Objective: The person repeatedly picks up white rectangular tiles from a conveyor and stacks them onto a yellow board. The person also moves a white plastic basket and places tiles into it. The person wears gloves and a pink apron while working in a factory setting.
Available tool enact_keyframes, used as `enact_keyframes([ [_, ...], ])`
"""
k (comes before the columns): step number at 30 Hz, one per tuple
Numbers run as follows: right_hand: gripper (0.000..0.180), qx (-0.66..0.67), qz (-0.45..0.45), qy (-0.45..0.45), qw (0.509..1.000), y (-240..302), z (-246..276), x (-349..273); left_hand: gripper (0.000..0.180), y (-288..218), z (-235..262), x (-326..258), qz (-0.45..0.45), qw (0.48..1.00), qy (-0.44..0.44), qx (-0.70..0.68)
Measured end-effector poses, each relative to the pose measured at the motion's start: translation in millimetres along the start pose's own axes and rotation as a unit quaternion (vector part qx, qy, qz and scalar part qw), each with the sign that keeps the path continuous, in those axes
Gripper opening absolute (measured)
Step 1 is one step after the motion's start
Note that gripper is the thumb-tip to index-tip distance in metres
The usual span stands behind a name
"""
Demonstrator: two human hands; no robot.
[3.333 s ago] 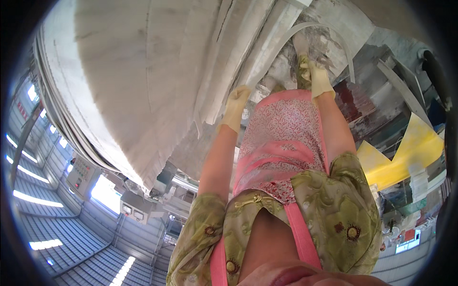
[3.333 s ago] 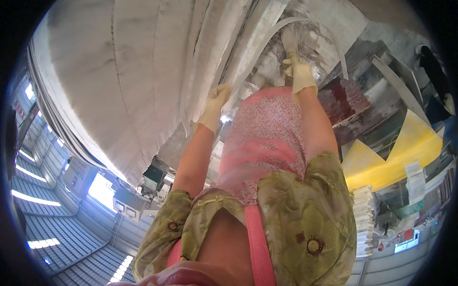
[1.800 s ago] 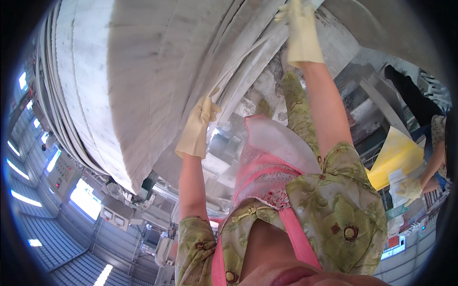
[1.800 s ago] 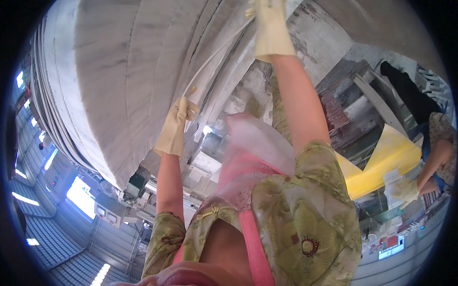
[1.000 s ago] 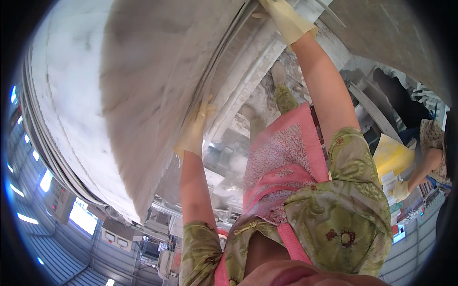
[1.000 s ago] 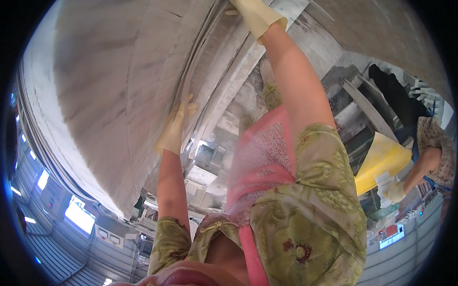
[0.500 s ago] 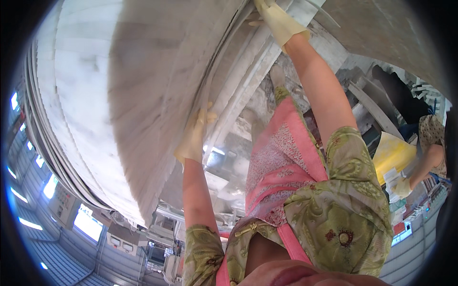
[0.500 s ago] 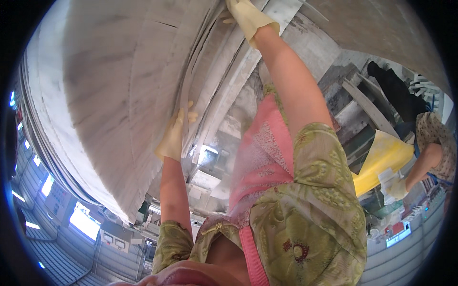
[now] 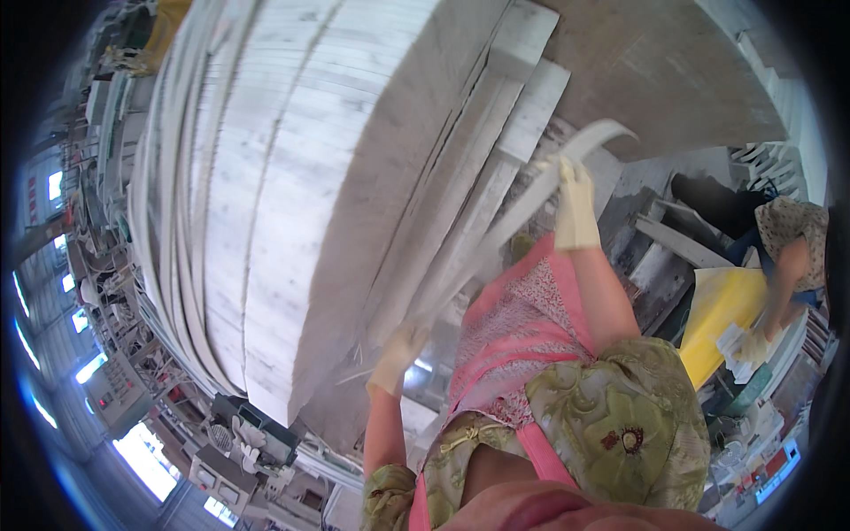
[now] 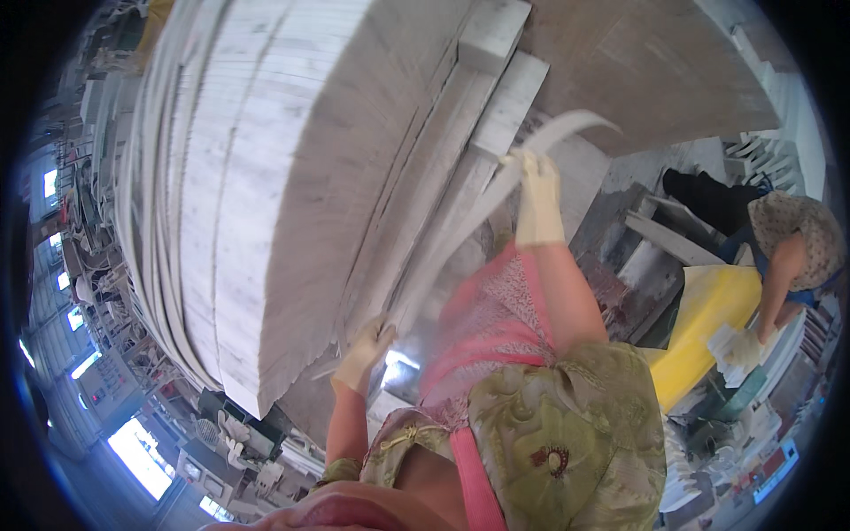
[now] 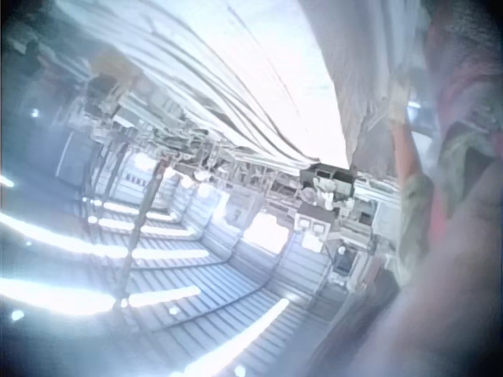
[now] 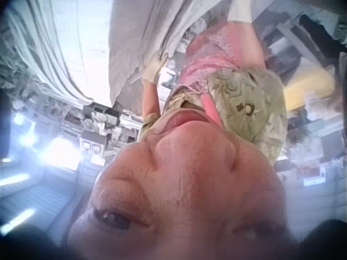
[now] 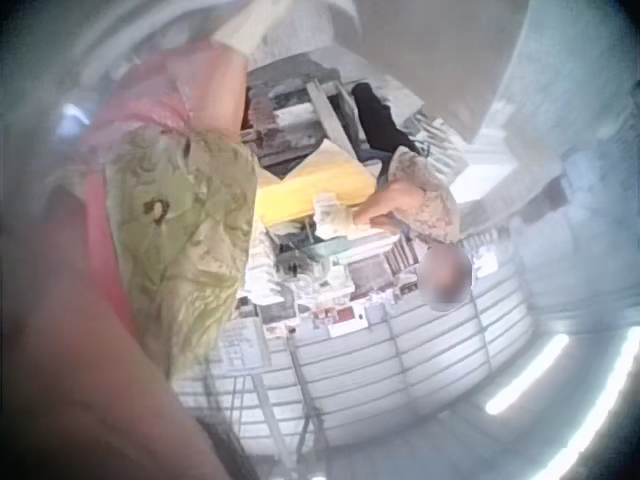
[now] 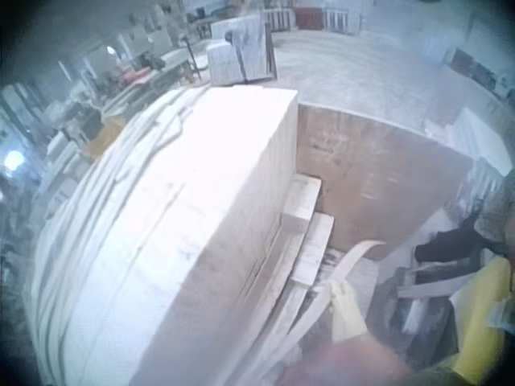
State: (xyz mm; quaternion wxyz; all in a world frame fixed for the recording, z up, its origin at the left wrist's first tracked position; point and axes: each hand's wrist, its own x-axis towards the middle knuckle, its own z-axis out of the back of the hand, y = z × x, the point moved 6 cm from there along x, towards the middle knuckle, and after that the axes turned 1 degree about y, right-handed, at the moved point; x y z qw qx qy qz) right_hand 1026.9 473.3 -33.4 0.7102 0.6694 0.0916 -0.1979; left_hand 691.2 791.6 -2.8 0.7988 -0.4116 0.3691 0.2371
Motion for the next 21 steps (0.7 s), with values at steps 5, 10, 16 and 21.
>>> enact_keyframes([
  [5, 0.045, 0.083, 0.065, -0.002, 0.994, 128, 19, -94, 0.054, 28, -19, -72, 0.003, 0.999, 0.022, 0.049],
  [10, 0.049, 0.09, 0.277, 0.123, 0.949, 272, -54, -180, 0.05, 58, -9, -131, 0.01, 0.988, -0.136, 0.072],
  [16, 0.049, 0.136, 0.353, 0.258, 0.889, 362, -143, -227, 0.071, 41, 32, -237, 0.159, 0.929, -0.334, 0.008],
  [21, 0.038, 0.164, 0.373, 0.414, 0.814, 420, -246, -193, 0.072, 15, 104, -323, 0.081, 0.818, -0.562, -0.09],
])
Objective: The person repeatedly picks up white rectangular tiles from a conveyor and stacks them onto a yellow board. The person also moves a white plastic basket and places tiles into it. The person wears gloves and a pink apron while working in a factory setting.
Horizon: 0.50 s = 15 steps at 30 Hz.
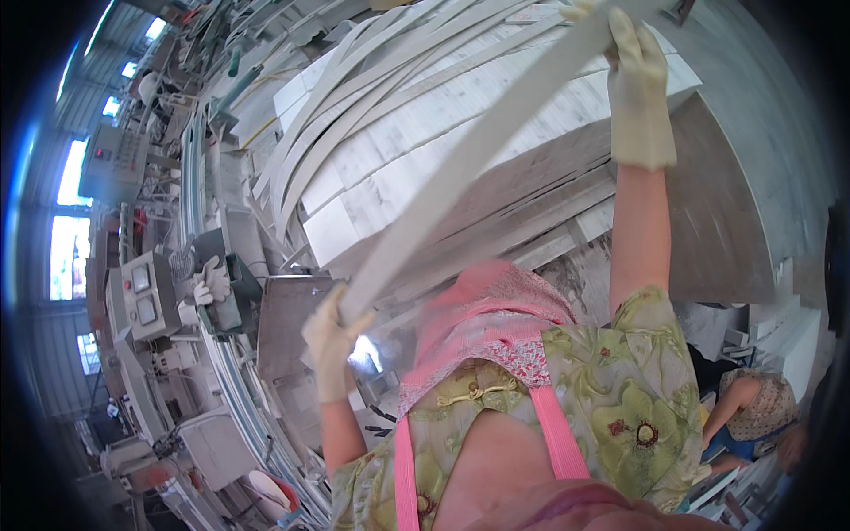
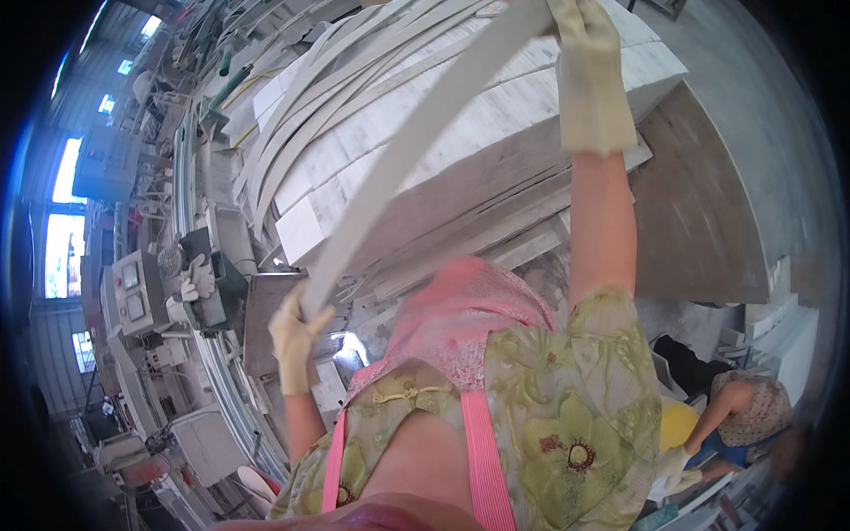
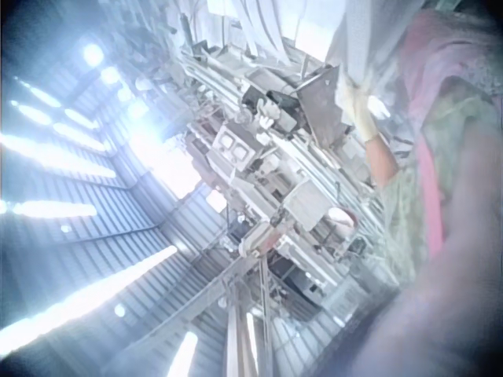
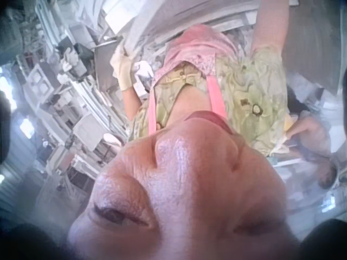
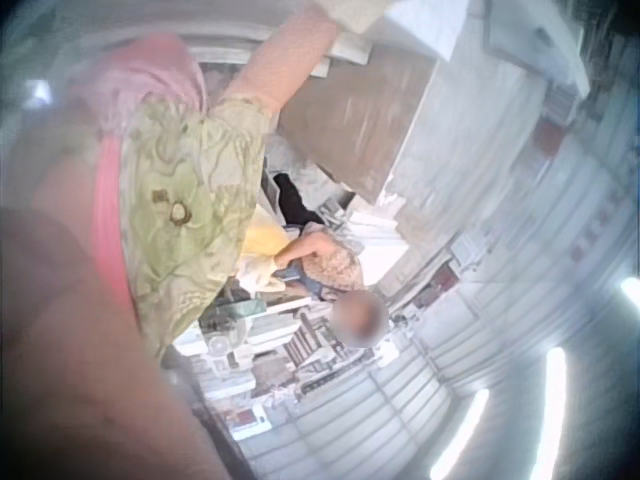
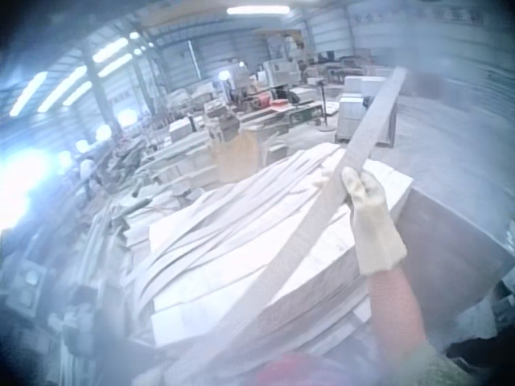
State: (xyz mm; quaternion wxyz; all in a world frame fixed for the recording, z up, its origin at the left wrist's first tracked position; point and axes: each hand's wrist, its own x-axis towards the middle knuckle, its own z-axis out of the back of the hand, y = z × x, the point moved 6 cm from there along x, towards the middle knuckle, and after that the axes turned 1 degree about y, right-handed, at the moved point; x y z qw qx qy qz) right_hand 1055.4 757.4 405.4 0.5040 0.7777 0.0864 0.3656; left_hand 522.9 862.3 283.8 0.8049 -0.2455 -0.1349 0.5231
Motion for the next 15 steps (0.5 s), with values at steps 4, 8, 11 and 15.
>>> enact_keyframes([
  [4, 0.035, -0.14, -0.177, -0.032, 0.974, -57, 11, 21, 0.07, -49, 30, 70, -0.11, 0.973, -0.108, 0.17],
  [8, 0.042, -0.13, -0.094, -0.005, 0.987, -77, 38, -47, 0.056, -66, -1, 159, -0.095, 0.953, 0.038, 0.284],
  [11, 0.046, -0.078, -0.185, 0.019, 0.98, -93, 103, -163, 0.06, -66, -15, 190, -0.138, 0.94, 0.061, 0.308],
  [15, 0.048, -0.131, -0.369, -0.228, 0.891, -102, 236, -388, 0.065, -57, -16, 205, -0.192, 0.915, 0.05, 0.35],
])
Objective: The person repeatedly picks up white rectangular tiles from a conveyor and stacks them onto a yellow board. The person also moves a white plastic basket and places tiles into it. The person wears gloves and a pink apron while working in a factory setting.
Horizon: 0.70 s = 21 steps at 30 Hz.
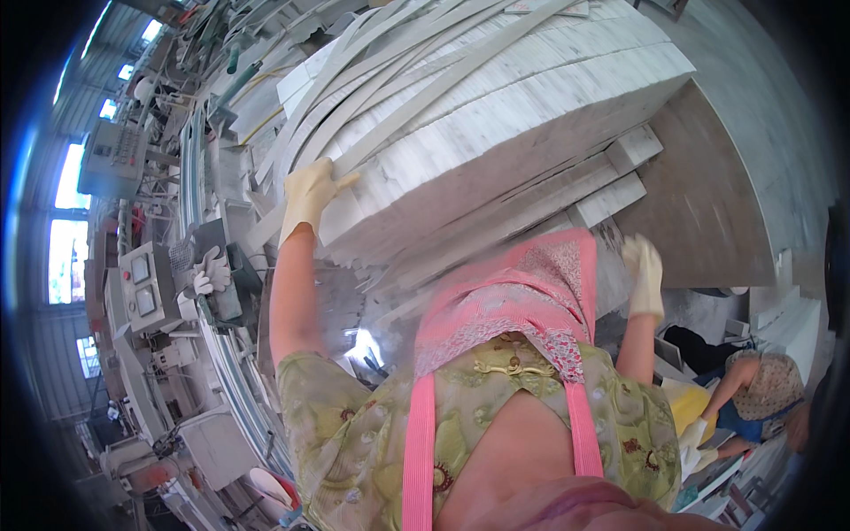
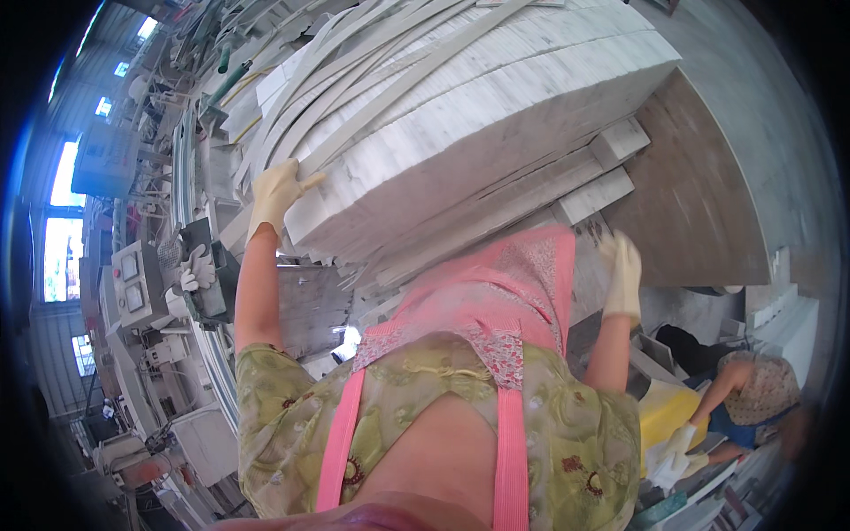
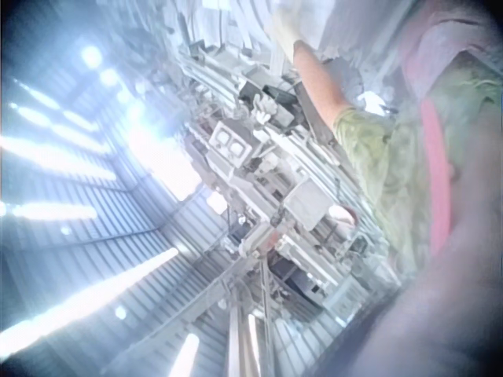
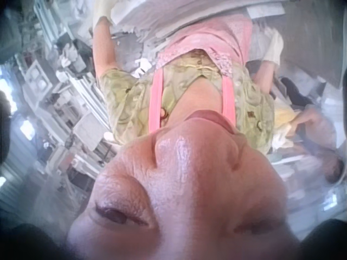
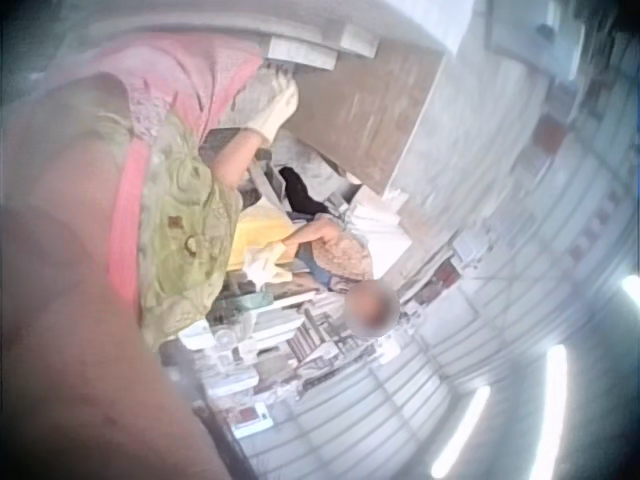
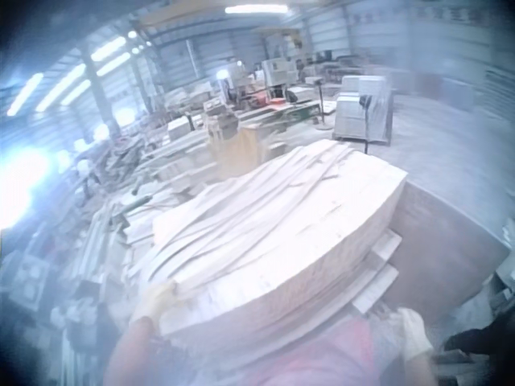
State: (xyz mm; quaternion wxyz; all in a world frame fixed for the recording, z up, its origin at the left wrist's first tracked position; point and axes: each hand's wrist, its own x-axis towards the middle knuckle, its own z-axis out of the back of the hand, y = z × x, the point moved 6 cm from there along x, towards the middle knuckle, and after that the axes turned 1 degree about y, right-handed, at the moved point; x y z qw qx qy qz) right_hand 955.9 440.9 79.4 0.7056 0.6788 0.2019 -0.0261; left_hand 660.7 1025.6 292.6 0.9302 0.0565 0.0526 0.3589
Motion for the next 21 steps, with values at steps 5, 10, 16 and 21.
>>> enact_keyframes([
  [5, 0.042, 0.156, -0.201, -0.243, 0.936, -200, 154, -148, 0.069, 12, -9, 13, -0.048, 0.998, 0.014, 0.037],
  [10, 0.028, 0.086, -0.301, -0.297, 0.902, -285, 164, -248, 0.064, 16, -19, 23, -0.047, 0.997, 0.009, 0.068],
  [16, 0.023, 0.031, -0.282, -0.185, 0.941, -259, 118, -251, 0.051, 13, -12, 18, -0.073, 0.994, -0.028, 0.078],
  [21, 0.026, -0.008, -0.224, -0.189, 0.956, -221, 103, -227, 0.04, -1, 4, 12, -0.115, 0.981, -0.117, 0.103],
])
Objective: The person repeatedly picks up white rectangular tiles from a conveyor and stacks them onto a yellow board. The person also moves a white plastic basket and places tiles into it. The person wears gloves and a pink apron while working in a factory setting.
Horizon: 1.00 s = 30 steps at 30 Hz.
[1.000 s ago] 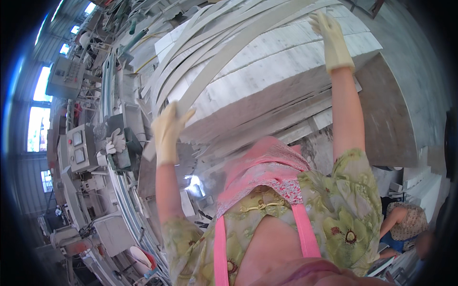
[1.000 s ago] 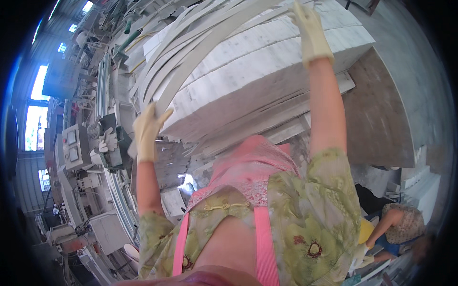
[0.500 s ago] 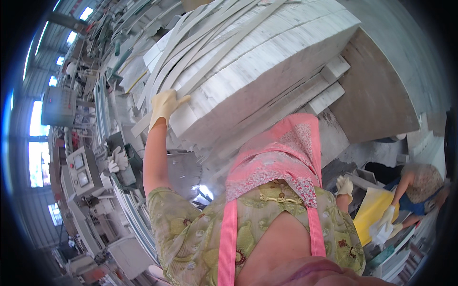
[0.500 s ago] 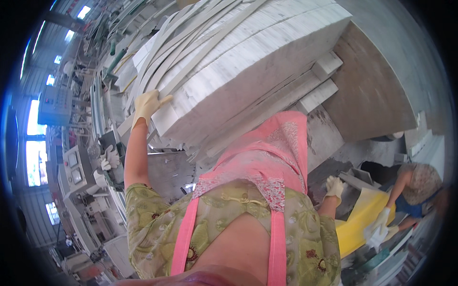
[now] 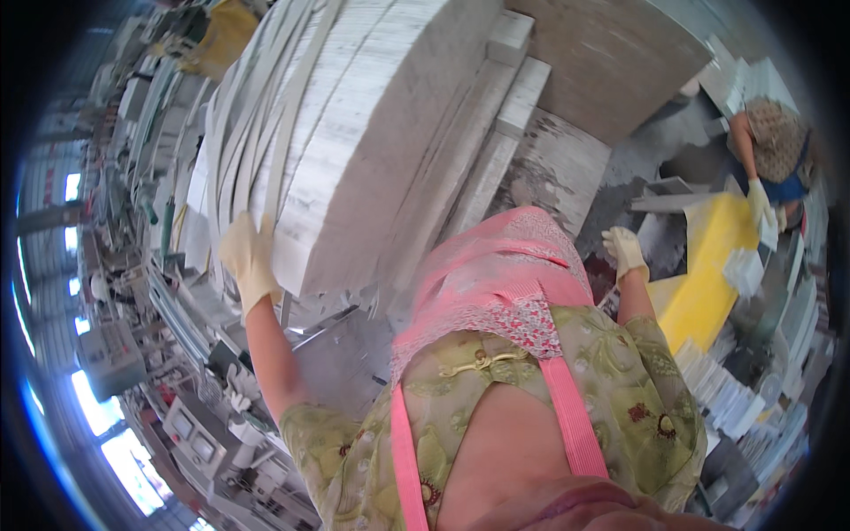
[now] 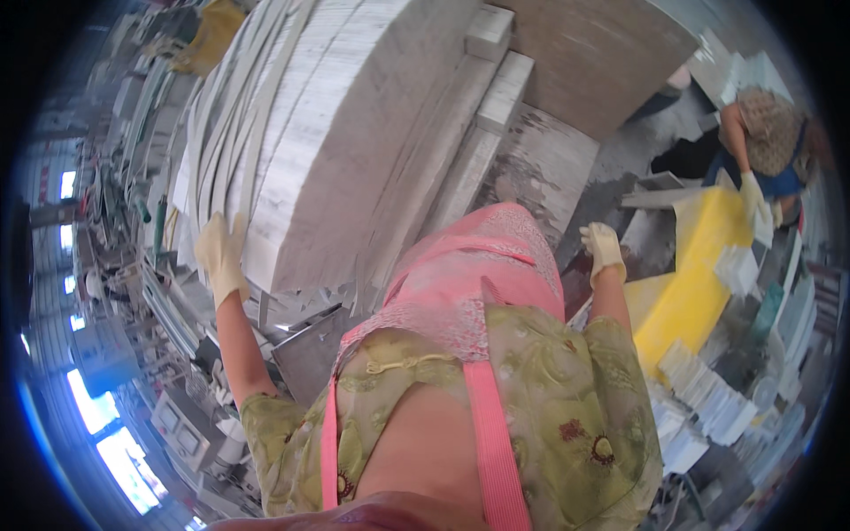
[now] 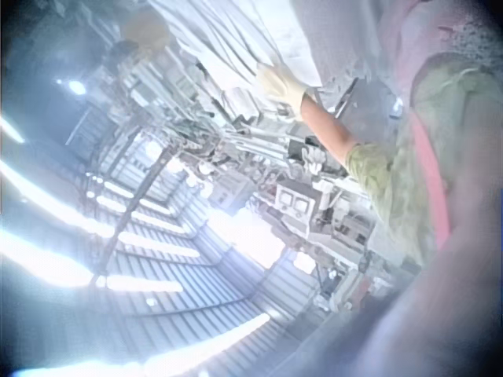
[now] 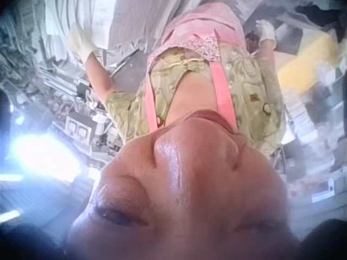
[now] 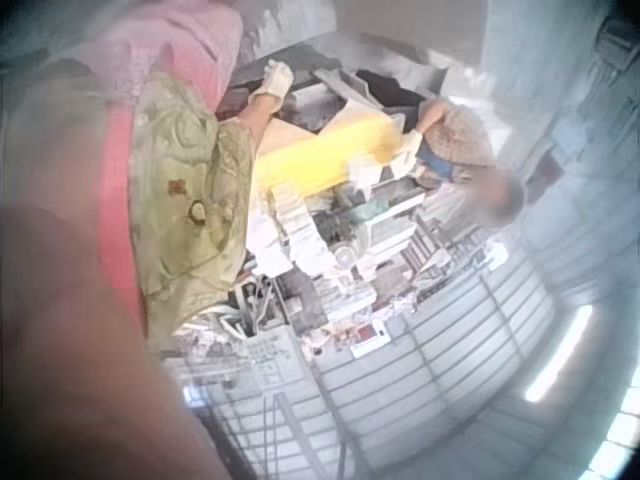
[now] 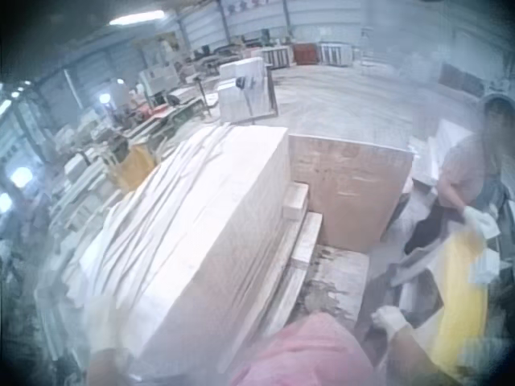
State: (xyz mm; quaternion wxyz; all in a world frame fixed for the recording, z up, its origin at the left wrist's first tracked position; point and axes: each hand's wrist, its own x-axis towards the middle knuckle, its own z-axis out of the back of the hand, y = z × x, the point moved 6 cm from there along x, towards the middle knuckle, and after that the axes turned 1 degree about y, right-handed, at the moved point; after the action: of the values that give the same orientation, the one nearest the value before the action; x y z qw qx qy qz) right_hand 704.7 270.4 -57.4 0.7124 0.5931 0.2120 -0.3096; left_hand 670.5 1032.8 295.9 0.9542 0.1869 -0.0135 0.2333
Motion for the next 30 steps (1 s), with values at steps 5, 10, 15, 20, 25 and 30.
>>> enact_keyframes([
  [5, 0.03, -0.072, -0.016, 0.01, 0.997, 12, -17, 11, 0.028, -13, 20, 9, -0.04, 0.99, -0.118, -0.068],
  [10, 0.03, -0.076, -0.028, 0.03, 0.996, 16, -25, 32, 0.029, -32, 22, 41, -0.043, 0.98, -0.13, -0.144],
  [15, 0.031, -0.056, -0.029, 0.037, 0.997, 48, -33, 80, 0.03, -60, 13, 103, -0.015, 0.972, -0.112, -0.204],
  [20, 0.037, -0.069, -0.022, 0.09, 0.993, 100, -47, 144, 0.026, -102, 2, 186, -0.036, 0.97, -0.116, -0.212],
  [25, 0.04, -0.081, 0.017, 0.128, 0.988, 127, -46, 191, 0.026, -145, -9, 249, -0.061, 0.976, -0.085, -0.191],
  [30, 0.04, -0.075, -0.061, 0.157, 0.983, 127, -41, 222, 0.029, -166, -4, 284, -0.032, 0.977, -0.136, -0.158],
])
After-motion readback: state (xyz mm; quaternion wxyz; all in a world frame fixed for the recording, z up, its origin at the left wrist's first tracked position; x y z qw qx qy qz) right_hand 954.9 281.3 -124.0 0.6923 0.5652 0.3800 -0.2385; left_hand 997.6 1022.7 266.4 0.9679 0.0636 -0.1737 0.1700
